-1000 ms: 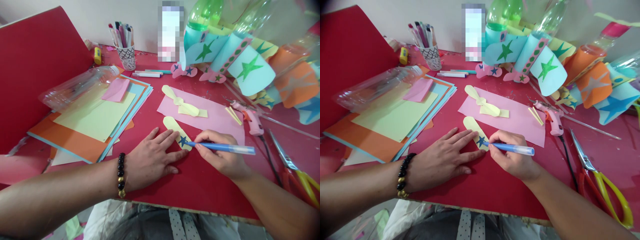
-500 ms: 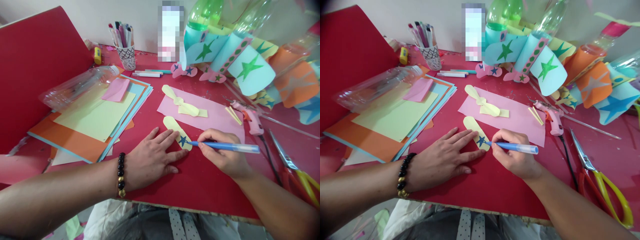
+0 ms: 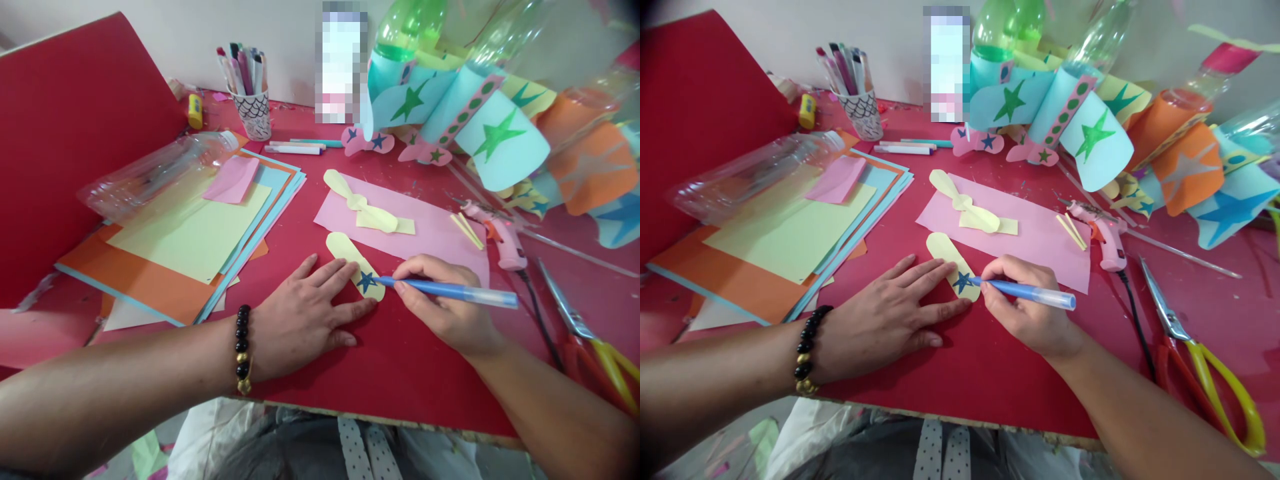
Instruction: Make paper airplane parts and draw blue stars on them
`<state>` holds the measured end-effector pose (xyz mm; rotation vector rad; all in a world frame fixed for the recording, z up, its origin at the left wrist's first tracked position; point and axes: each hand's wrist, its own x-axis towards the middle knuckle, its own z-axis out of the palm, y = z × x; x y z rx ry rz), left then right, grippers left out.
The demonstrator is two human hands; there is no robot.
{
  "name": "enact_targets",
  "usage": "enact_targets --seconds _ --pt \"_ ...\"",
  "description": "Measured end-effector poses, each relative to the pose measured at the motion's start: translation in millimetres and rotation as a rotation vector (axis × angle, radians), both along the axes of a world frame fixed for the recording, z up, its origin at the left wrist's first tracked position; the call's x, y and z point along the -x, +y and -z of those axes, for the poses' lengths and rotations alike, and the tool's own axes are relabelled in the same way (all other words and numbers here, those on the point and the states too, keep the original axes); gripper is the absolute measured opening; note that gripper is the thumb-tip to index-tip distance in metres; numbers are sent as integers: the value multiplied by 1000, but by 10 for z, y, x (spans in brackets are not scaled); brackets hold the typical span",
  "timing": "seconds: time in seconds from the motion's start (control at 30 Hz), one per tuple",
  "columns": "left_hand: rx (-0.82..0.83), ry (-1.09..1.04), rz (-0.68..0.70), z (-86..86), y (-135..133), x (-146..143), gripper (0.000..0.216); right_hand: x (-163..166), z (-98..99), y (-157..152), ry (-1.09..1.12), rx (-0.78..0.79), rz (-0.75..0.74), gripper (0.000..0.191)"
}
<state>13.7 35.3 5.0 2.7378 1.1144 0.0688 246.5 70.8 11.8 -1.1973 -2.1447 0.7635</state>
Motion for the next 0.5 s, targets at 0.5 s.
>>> enact_targets --seconds 0.5 --pt "11 -5 1 -7 4 0 52 24 0 18 0 9 -18 9"
